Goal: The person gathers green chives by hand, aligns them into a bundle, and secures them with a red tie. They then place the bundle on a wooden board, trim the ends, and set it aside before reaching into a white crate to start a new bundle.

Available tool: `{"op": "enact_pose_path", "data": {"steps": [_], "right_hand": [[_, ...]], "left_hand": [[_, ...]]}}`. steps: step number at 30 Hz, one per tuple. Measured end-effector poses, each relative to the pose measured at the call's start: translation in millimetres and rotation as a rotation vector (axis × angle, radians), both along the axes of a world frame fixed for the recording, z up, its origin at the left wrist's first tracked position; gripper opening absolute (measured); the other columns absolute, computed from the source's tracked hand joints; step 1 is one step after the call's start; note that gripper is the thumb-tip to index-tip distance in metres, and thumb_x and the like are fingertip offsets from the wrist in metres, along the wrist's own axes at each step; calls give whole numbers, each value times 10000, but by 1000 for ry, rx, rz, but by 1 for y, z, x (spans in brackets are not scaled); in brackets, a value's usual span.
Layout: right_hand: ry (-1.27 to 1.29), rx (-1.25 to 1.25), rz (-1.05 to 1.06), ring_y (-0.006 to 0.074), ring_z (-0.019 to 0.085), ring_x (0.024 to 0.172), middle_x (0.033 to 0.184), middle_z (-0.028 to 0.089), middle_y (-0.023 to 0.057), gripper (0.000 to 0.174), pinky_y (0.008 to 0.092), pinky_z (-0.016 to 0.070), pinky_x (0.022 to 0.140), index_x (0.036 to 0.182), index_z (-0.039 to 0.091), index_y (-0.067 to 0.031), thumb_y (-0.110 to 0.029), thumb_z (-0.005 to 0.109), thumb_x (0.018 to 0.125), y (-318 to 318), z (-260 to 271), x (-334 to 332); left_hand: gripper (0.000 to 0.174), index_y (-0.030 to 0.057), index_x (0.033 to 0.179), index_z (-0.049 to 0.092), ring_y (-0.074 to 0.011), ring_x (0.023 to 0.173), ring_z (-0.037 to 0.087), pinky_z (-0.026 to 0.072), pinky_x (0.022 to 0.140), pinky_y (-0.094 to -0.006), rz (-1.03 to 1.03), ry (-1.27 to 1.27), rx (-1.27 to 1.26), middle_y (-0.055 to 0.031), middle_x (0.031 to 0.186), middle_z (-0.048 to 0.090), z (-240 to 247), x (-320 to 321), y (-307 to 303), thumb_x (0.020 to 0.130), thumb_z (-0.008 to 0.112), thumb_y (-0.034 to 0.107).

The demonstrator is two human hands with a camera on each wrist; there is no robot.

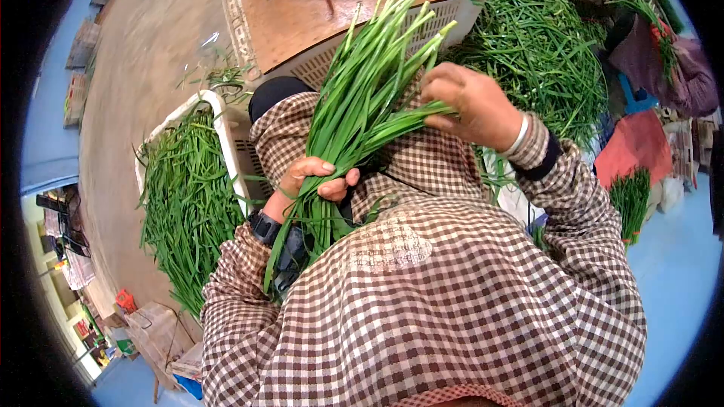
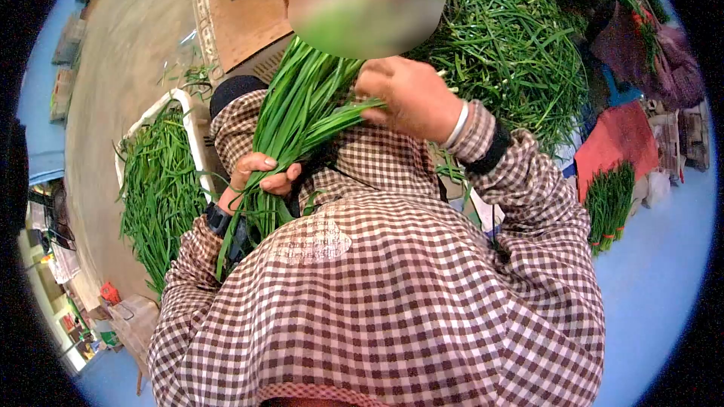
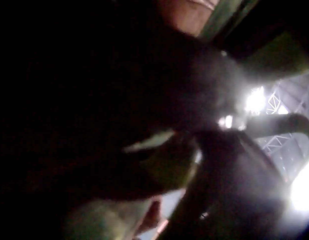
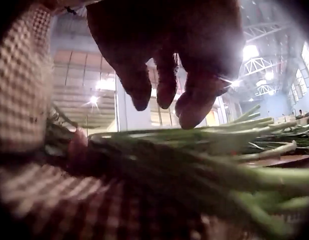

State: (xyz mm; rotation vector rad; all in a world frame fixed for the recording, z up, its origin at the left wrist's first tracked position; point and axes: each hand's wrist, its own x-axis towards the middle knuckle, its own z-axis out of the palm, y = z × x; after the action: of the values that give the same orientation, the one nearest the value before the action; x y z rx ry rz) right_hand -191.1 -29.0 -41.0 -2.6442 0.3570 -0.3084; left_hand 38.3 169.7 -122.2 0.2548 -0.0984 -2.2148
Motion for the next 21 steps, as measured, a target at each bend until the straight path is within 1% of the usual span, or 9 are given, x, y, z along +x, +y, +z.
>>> {"op": "enact_pose_path", "data": {"steps": [1, 4, 13, 15, 16, 17, 19, 20, 21], "right_hand": [[-20, -160, 36, 237, 594, 872, 987, 582, 76, 276, 339, 500, 745, 839, 555, -69, -159, 747, 662, 7, -1, 0], [-105, -240, 72, 225, 565, 820, 969, 585, 56, 288, 342, 397, 696, 889, 583, -101, -101, 727, 639, 7, -31, -3], [-316, -219, 56, 226, 592, 818, 970, 615, 67, 263, 338, 412, 676, 982, 612, -112, -53, 665, 732, -3, -12, -14], [-252, -82, -88, 229, 598, 886, 988, 627, 54, 235, 351, 453, 765, 1007, 633, -125, -73, 609, 779, -3, -2, -17], [-286, 36, -119, 217, 620, 851, 958, 642, 62, 194, 332, 476, 760, 991, 633, -92, -62, 603, 801, -7, -1, -20], [-336, 327, -216, 186, 639, 787, 877, 659, 79, 149, 296, 506, 719, 972, 623, -26, -94, 579, 846, -10, -1, -24], [-396, 672, -375, 148, 638, 717, 794, 660, 91, 178, 276, 526, 668, 951, 606, 39, -113, 536, 890, -16, -2, -33], [-492, 808, -367, 144, 634, 703, 765, 652, 94, 210, 285, 528, 659, 929, 594, 75, -113, 502, 912, -21, -2, -37], [-533, 930, -447, 166, 625, 688, 753, 637, 92, 190, 297, 526, 633, 925, 594, 60, -103, 498, 914, -26, 2, -43]], "left_hand": [[338, -156, 1041, 462, -82, 512, 365, 303, 504, -209, -23, 78, -13, -48, 619, 497, -5, 2, -1, 868, 450, 134], [329, -141, 1033, 464, -81, 512, 364, 302, 502, -210, -29, 76, 103, -32, 605, 491, 0, 2, 2, 867, 457, 143], [337, -144, 1066, 452, -78, 511, 365, 319, 512, -222, 12, 89, 18, -56, 666, 520, 7, 0, -2, 875, 460, 133], [339, -136, 1064, 458, -81, 495, 367, 317, 517, -222, -6, 54, 31, -57, 667, 520, 4, 3, 0, 871, 470, 143], [333, -126, 1052, 459, -80, 495, 370, 310, 516, -220, 3, 16, 4, -53, 660, 511, 3, 4, 1, 867, 476, 152], [328, -116, 1040, 459, -79, 496, 373, 302, 514, -217, 5, -19, -26, -49, 653, 502, 2, 3, 0, 864, 483, 160], [307, -92, 1010, 453, -75, 498, 359, 283, 509, -213, 3, -66, 83, -27, 633, 474, 11, 0, 1, 858, 489, 173], [286, -70, 998, 445, -66, 505, 342, 271, 511, -219, -14, -126, -41, -1, 621, 447, 9, 0, -2, 878, 476, 188], [270, -55, 998, 448, -61, 515, 330, 266, 529, -221, -42, -129, -59, 14, 619, 434, 1, 4, -2, 899, 464, 196]]}}
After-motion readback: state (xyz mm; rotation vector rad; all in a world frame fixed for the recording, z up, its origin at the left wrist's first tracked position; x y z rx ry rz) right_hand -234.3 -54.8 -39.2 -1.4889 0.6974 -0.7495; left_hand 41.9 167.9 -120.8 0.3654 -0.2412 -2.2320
